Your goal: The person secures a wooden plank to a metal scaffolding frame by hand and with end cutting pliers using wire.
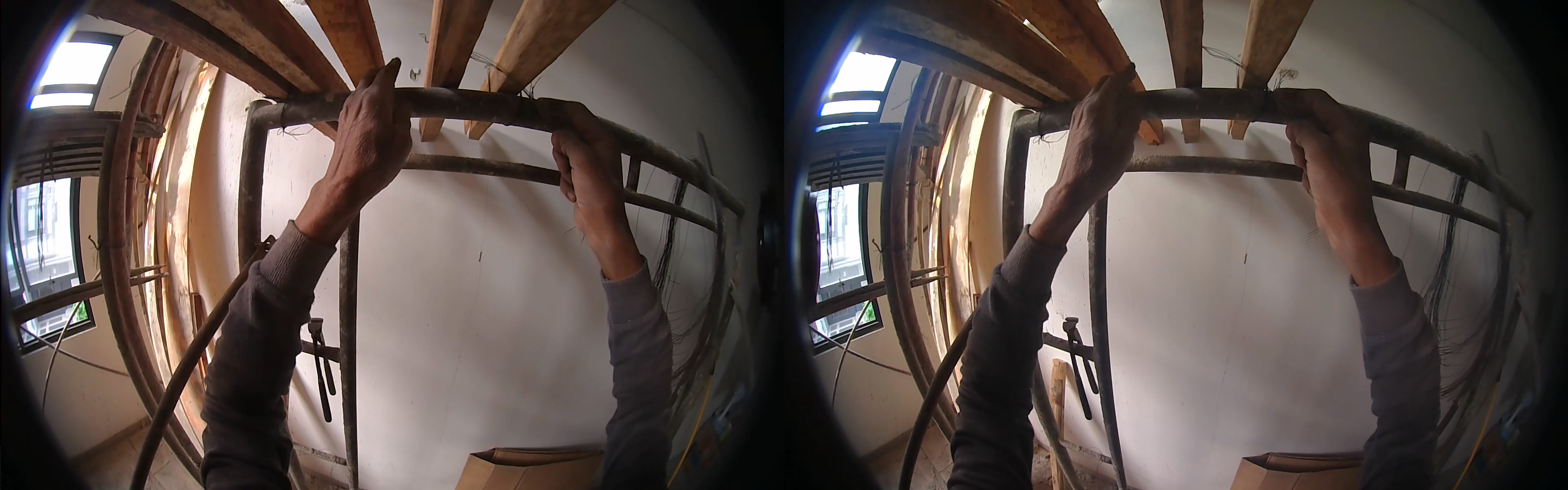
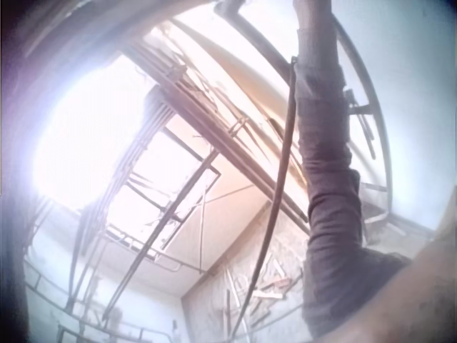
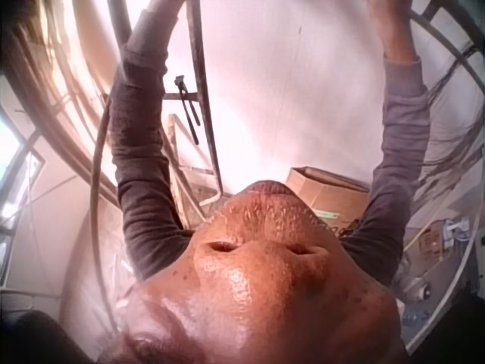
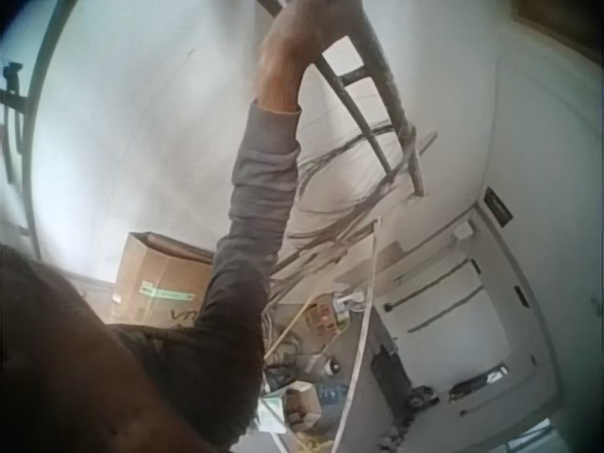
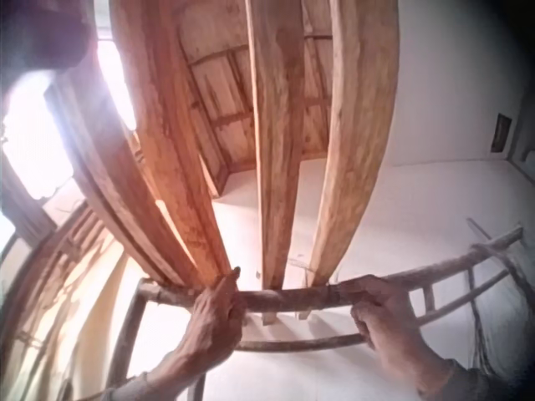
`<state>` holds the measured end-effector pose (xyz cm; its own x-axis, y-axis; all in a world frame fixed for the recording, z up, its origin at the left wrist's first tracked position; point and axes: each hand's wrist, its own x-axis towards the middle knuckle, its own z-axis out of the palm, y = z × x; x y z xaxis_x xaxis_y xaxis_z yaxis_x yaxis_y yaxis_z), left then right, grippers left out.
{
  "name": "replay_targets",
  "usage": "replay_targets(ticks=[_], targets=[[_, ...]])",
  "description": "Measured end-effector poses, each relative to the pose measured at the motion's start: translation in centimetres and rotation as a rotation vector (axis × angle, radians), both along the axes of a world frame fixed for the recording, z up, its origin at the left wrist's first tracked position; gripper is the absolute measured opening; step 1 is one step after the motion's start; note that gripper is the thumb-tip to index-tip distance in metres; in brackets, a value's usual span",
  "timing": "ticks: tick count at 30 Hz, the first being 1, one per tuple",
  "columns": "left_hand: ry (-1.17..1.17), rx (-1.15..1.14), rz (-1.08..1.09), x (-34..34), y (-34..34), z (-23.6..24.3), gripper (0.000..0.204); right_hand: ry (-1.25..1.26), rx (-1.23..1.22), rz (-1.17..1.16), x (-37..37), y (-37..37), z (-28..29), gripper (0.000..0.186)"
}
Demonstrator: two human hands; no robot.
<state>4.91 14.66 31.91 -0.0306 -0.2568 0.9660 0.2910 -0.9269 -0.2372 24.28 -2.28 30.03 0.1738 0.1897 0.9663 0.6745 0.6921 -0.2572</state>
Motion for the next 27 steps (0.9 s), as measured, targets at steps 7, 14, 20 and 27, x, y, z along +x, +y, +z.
replay_targets(ticks=[7, 14, 20, 27], targets=[[0.142, -0.176, 0.01, 0.9, -0.8, 1.9, 0.055, -0.111, 0.056, -0.111, -0.4, 0.0, 1.9, 0.033], [0.049, -0.077, -0.126, 2.7, 1.5, 6.2, 0.059, -0.014, -0.012, 0.052, -0.8, 1.3, 1.3, 0.031], [-0.026, 0.084, -0.106, 4.0, 2.1, 9.6, 0.044, -0.035, 0.037, 0.074, -0.3, 1.9, 1.6, 0.031], [0.13, -0.167, -0.206, 4.2, 1.9, 10.0, 0.039, -0.095, 0.014, 0.049, 0.5, 2.0, 2.2, 0.039]])
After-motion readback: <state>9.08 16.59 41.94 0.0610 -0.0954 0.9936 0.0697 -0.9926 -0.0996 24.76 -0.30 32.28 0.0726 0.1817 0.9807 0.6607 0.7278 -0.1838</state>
